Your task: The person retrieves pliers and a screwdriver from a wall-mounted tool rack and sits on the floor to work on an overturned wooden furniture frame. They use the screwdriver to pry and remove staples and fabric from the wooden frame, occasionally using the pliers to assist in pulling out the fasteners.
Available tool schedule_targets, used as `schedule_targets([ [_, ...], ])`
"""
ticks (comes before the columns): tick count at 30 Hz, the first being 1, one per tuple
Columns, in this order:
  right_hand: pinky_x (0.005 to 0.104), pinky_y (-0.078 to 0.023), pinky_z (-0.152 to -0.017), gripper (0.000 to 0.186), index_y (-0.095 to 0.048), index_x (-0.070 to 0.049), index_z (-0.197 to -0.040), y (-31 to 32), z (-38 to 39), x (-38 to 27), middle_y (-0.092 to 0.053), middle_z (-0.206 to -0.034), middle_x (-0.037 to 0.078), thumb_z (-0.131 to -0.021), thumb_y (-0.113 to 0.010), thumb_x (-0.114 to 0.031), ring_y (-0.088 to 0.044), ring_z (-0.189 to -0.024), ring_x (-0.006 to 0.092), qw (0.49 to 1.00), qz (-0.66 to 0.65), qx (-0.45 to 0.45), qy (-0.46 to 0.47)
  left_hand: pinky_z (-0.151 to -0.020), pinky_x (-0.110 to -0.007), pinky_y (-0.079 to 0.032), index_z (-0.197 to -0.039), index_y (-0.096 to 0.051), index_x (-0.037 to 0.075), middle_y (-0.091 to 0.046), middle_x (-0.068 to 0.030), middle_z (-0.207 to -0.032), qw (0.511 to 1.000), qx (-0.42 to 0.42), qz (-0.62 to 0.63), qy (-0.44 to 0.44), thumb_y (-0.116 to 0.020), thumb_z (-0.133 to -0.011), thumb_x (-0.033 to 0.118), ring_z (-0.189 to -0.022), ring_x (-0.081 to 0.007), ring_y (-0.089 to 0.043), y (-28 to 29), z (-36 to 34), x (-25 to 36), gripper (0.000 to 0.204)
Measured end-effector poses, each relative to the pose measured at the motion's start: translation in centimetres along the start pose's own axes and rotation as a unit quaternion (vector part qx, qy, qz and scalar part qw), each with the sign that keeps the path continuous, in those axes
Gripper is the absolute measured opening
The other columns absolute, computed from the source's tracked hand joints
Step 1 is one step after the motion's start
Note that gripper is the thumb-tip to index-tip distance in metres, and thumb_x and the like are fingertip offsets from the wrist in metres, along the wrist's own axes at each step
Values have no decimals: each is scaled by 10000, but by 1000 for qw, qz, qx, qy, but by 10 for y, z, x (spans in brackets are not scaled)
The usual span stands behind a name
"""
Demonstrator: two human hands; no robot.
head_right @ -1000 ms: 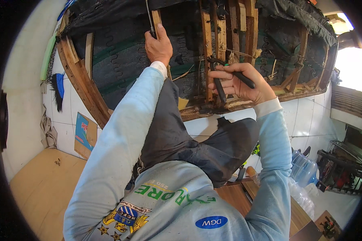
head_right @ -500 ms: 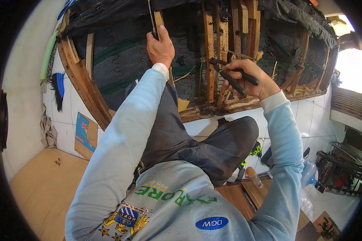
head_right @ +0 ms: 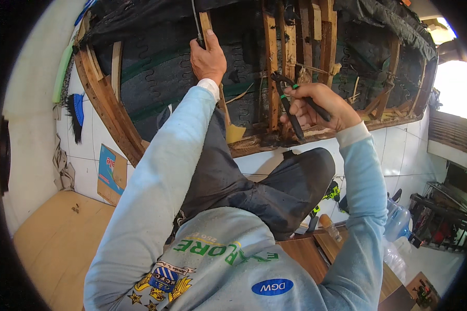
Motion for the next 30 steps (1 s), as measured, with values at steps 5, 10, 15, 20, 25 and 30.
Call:
schedule_targets([
  [5, 463, -673, -797, 394, -459, 73, -1378, 4, 1, -14, -722, -771, 131, -1073, -529, -166, -780, -979, 405, 1000, 21, 7, -21, -1059, -535, -501, -1384, -572, -79, -666, -357, -1306, 1000, 0, -5, -1, -506, -1050, 630, -1217, -540, -637, -2, 0, -1, 787],
  [10, 494, -638, -829, 305, -537, 96, -1266, 12, -11, -25, -610, -682, 90, -1061, -537, -129, -751, -898, 400, 998, 42, -27, -23, -1072, -532, -495, -1404, -560, -92, -654, -367, -1330, 1000, 5, 0, -3, -498, -1048, 641, -1237, -541, -629, -2, 2, 1, 817],
  [15, 438, -654, -703, 310, -514, 83, -1290, 15, -11, -23, -649, -702, 113, -1060, -534, -124, -770, -932, 415, 997, -54, -40, -28, -1080, -531, -491, -1414, -554, -98, -646, -374, -1342, 1000, -3, -6, 7, -497, -1046, 649, -1247, -541, -624, -1, 3, 2, 835],
  [20, 432, -685, -706, 331, -467, 64, -1337, -5, 2, -20, -749, -822, 226, -1068, -497, -126, -780, -986, 449, 998, -54, -2, -16, -1079, -532, -493, -1420, -556, -89, -650, -366, -1344, 1000, 5, -9, 4, -497, -1045, 649, -1246, -542, -624, 1, 2, 1, 830],
  [25, 505, -652, -758, 393, -538, 59, -1393, -11, 3, -20, -725, -718, 119, -1062, -538, -151, -781, -892, 395, 999, -22, 45, -9, -1064, -535, -498, -1394, -571, -79, -664, -357, -1317, 1000, -10, 3, 6, -503, -1046, 643, -1229, -540, -632, -1, -1, -2, 804],
  [30, 478, -665, -742, 375, -526, 50, -1383, -1, -2, -16, -701, -737, 137, -1067, -525, -152, -779, -876, 380, 999, -33, 23, -14, -1056, -540, -500, -1387, -571, -75, -673, -352, -1293, 1000, 5, -6, 0, -501, -1049, 640, -1216, -538, -638, -3, 1, -2, 793],
])
Point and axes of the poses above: each hand's wrist, its own z-axis away from the middle knuckle, its own y-axis out of the back of the hand, x = y × z, the point moved 6 cm from there along -z, towards the middle knuckle
